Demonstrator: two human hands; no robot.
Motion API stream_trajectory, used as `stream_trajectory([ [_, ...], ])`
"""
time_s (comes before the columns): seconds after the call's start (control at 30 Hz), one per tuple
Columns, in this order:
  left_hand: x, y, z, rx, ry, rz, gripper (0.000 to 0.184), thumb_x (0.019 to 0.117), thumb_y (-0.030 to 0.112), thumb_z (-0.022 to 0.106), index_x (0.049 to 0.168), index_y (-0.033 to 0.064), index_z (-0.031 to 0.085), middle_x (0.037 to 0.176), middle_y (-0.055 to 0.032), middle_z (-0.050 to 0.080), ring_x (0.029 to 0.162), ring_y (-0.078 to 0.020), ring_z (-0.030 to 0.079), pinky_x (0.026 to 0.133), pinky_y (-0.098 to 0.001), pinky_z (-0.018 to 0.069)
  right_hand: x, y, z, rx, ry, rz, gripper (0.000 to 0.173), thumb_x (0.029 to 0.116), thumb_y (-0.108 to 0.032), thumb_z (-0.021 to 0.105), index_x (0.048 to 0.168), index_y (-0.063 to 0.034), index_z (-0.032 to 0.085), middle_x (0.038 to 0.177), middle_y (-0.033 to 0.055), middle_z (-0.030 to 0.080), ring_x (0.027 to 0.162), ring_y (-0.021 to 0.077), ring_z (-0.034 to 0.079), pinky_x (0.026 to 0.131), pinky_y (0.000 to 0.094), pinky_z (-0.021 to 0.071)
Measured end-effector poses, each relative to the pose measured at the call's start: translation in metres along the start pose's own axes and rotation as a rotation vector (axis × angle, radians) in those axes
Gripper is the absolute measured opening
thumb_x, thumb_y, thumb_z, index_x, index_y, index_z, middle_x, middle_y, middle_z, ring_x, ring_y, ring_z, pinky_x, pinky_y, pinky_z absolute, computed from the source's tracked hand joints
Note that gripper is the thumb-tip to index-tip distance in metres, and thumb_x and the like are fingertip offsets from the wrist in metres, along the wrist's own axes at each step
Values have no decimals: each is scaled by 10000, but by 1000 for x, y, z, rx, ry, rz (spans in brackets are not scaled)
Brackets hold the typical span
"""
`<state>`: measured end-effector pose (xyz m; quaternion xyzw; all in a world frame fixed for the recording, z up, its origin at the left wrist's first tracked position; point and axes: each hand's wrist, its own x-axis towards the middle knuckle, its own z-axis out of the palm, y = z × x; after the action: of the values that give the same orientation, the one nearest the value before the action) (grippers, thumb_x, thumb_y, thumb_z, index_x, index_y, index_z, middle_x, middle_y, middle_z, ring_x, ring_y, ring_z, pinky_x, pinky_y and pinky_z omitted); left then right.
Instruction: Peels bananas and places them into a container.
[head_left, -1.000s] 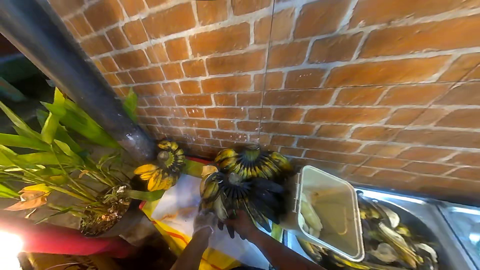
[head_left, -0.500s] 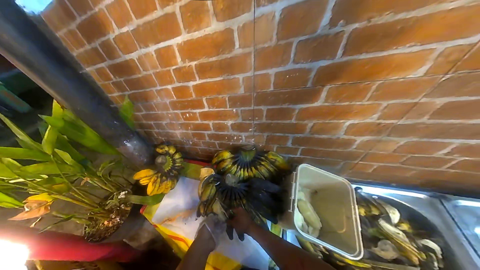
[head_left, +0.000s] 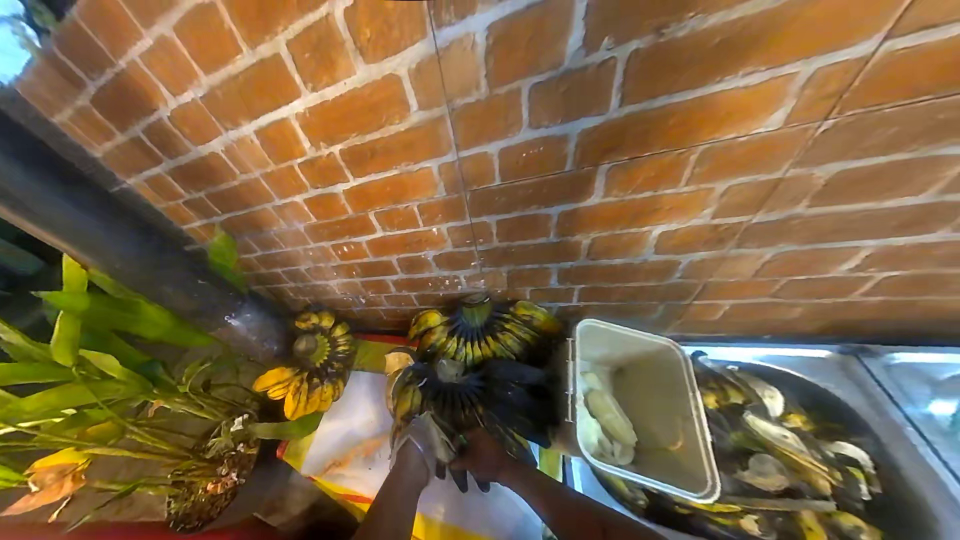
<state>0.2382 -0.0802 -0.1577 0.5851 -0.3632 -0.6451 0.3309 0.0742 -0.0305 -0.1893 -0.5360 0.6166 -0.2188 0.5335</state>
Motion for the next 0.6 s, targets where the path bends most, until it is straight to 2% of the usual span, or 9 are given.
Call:
stream_trajectory([
  [0.13,22,14,0,-6,-29,52,343,1103,273,411,1276,24,572,1070,-141,646,923,-213,632,794,-405,558,0,2,0,67,17,-28,405,825,-365,842,1062,-51,742,947,144,732,888,283,704,854,533,567],
  [0.23,40,23,2,62,-21,111,374,1106,265,449,1379,23,536,1241,-157,633,1078,-214,622,925,-395,543,-1,-4,-5,62,5,-15,401,854,-362,823,1094,-55,729,967,146,723,886,277,697,852,525,565],
  [0.33,53,21,-3,39,-2,84,360,1071,271,538,1341,36,569,1188,-156,656,1030,-231,646,874,-421,565,-6,-10,-14,49,0,-23,395,873,-349,811,1109,-45,720,971,152,717,898,281,691,862,519,559],
  [0.4,40,24,-3,74,30,49,391,1065,305,560,1358,47,574,1205,-161,661,1047,-253,655,883,-455,570,-8,-3,-11,45,17,-48,389,892,-359,787,1112,-45,721,982,155,718,919,285,693,878,521,558],
  [0.47,17,26,-1,-23,-9,27,395,1102,339,453,1367,60,547,1158,-145,665,995,-236,659,842,-452,579,-22,10,-5,124,79,-63,376,896,-350,779,1126,-57,728,994,130,732,919,252,705,882,493,572],
  [0.5,0,33,6,-90,-35,16,396,1115,361,380,1327,70,545,1065,-124,664,904,-212,657,768,-425,582,-33,16,-2,185,109,-73,391,895,-348,783,1159,-65,729,1007,101,748,917,217,721,882,463,592],
  [0.53,-14,40,14,-161,-34,-4,385,1116,373,358,1257,76,558,947,-107,654,787,-198,649,670,-402,577,-47,22,0,235,130,-76,431,896,-371,782,1197,-70,714,1034,80,752,939,196,729,903,444,603],
  [0.6,-32,56,31,-283,-30,-34,327,1109,359,349,1086,101,549,736,-54,570,571,-160,573,494,-335,523,-74,26,-4,242,180,-31,502,912,-522,719,1190,-104,704,1032,52,745,952,182,723,919,450,597],
])
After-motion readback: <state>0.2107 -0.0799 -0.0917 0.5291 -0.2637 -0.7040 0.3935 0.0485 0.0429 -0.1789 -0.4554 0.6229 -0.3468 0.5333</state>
